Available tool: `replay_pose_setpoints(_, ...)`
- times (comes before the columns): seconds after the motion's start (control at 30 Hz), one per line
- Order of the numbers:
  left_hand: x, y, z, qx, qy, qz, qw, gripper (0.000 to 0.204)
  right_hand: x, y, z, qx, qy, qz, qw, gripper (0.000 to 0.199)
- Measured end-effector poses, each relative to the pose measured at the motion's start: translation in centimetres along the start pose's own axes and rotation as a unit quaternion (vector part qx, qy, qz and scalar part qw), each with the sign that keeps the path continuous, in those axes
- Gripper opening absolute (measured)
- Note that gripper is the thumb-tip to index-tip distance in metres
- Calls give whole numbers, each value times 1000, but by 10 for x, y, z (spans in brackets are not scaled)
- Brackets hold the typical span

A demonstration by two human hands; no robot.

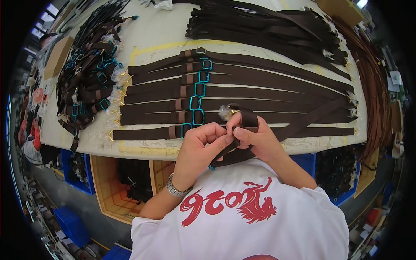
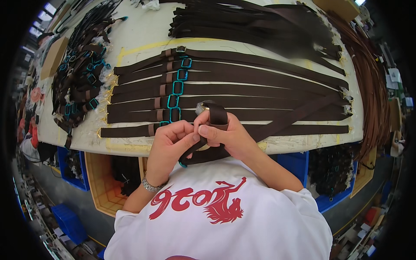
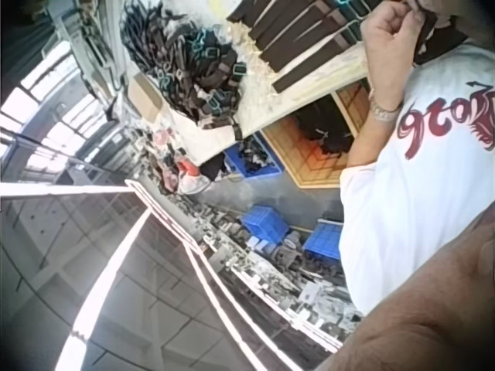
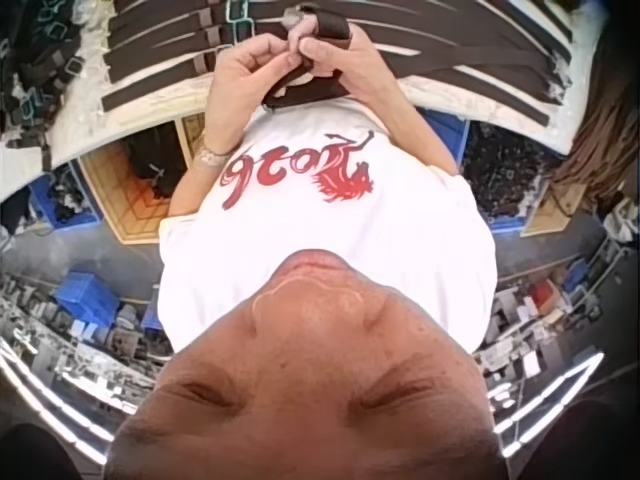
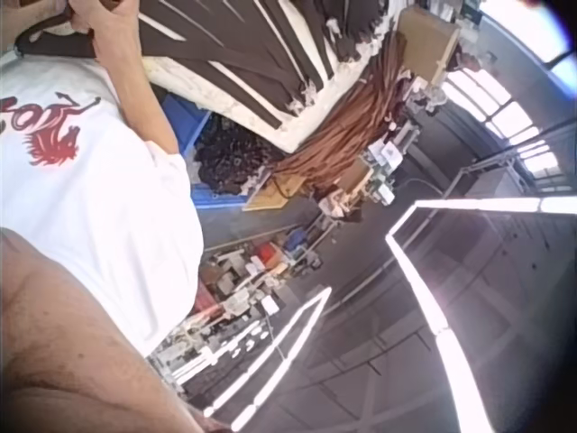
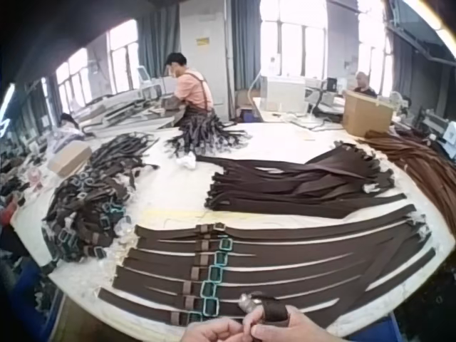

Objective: The person assembles brown fabric belts by threading them through teal and gold metal buckles. They repeatedly pick up a belt, thread it through a buckle, and place the finished unit on a table alongside others.

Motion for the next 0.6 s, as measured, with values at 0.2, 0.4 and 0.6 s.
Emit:
replay_pose_setpoints(0.2,-2,-7,-13,57,-57,36,996,21,1,-7,6,-92,41,7,995,21)
replay_pose_setpoints(0.4,-7,-2,-4,114,8,-5,993,25,5,-4,6,-143,41,8,989,20)
replay_pose_setpoints(0.6,-9,-4,0,249,78,103,960,23,7,-3,12,-93,59,23,994,22)
Point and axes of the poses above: each hand's wrist, its own x-axis towards the middle knuckle, its own z-axis out of the palm, y = z × x, the point moved 2 cm from there along x, towards the middle knuckle, and after that the axes turned 9 degrees about -y, right-handed, at the moved point
